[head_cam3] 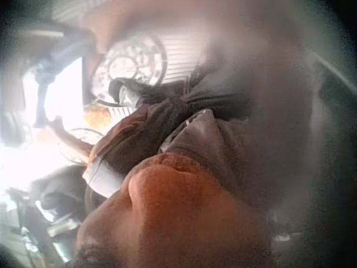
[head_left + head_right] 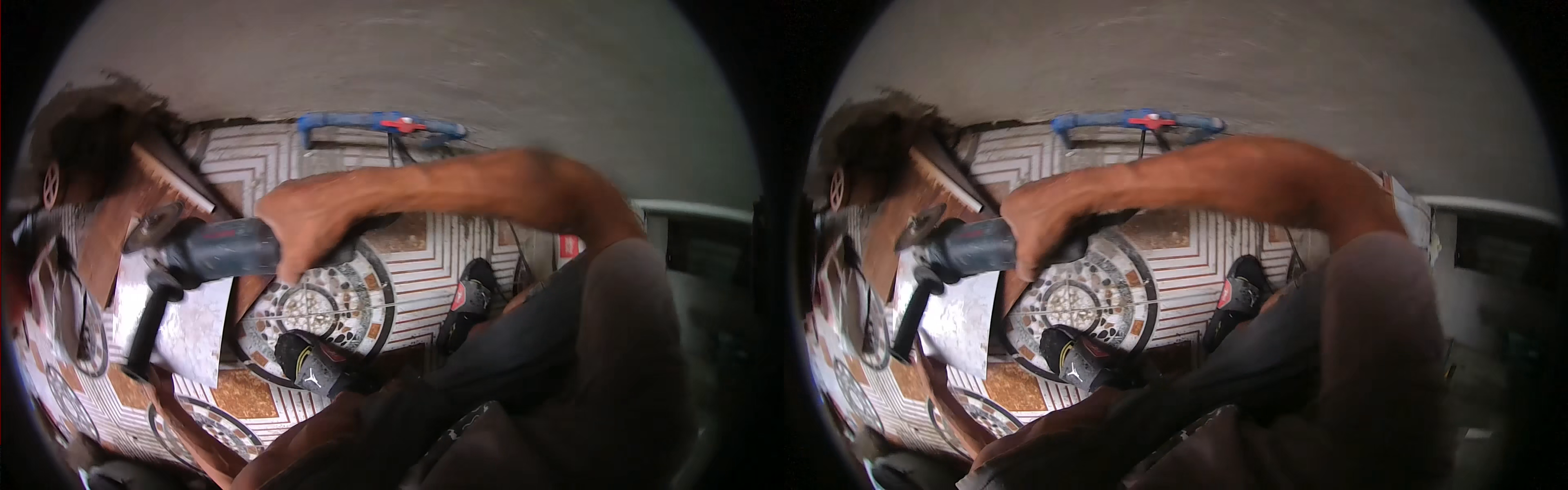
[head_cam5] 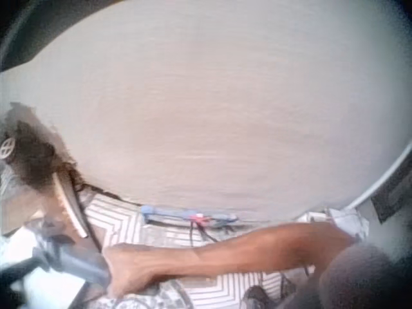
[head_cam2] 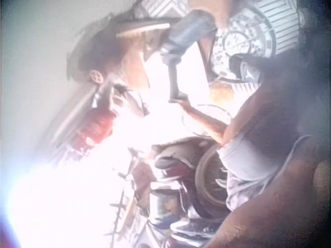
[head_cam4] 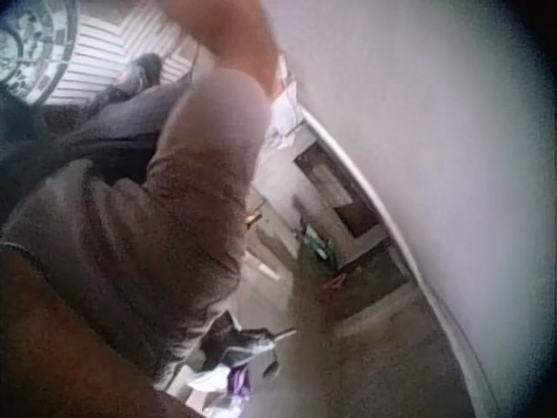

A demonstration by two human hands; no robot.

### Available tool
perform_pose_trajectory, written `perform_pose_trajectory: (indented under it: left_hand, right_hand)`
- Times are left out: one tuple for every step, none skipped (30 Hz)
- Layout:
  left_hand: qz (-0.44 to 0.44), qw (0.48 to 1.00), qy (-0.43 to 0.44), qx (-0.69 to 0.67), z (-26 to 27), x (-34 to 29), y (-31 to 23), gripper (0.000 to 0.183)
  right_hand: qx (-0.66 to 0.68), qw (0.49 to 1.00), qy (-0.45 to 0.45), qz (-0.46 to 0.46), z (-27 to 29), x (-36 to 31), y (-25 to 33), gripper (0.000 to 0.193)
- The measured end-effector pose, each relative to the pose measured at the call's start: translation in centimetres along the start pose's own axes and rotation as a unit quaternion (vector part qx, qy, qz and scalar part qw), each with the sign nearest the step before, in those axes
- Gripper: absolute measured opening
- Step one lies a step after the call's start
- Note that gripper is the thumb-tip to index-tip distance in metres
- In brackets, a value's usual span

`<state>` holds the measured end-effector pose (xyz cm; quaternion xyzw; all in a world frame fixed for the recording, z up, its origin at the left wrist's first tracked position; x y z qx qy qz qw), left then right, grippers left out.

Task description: The person gathers wooden boards, plugs an angle grinder into an extension cord, positions a tile on top of the boards, and cuts it with the angle grinder.

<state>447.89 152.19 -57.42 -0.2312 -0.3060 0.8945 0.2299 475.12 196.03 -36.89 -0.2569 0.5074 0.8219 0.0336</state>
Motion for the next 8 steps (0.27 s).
perform_pose_trajectory:
  left_hand:
    - [0.009, 0.998, 0.014, -0.06, -0.4, 0.6, 0.5, 0.057]
    - [0.043, 0.983, 0.026, -0.175, -0.5, 0.5, 2.0, 0.058]
    - [0.062, 0.956, 0.044, -0.282, -0.9, 0.8, 2.9, 0.06]
    - [0.072, 0.934, 0.056, -0.347, -1.0, 0.9, 3.9, 0.062]
    - [0.074, 0.913, 0.07, -0.395, -1.0, 1.2, 4.4, 0.064]
    - [0.076, 0.91, 0.082, -0.4, -0.8, 1.1, 4.7, 0.067]
    - [0.057, 0.899, 0.071, -0.428, 1.0, 0.8, 6.3, 0.06]
    - [0.051, 0.9, 0.078, -0.425, 0.6, 1.9, 5.3, 0.06]
  right_hand:
    - [-0.047, 0.998, 0.028, 0.008, 0.5, -2.8, 0.0, 0.047]
    - [-0.067, 0.996, 0.045, -0.024, 1.0, -5.6, -0.5, 0.049]
    - [-0.085, 0.993, 0.058, -0.058, 1.5, -8.7, -1.1, 0.051]
    - [-0.081, 0.993, 0.047, -0.066, 2.2, -11.4, -1.5, 0.051]
    - [-0.102, 0.99, 0.05, -0.082, 2.7, -14.2, -2.1, 0.055]
    - [-0.122, 0.986, 0.057, -0.094, 3.1, -16.6, -2.7, 0.059]
    - [-0.12, 0.988, 0.052, -0.087, 3.7, -18.7, -2.4, 0.059]
    - [-0.114, 0.984, 0.05, -0.127, 4.1, -21.2, -3.0, 0.061]
Point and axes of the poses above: each hand's wrist, its own x-axis towards the middle knuckle, its own z-axis out of the back of the hand, y = z × x, the point moved 10 cm from there along x, towards the middle knuckle, and after that the axes turned 10 degrees about z, right-handed, at the moved point
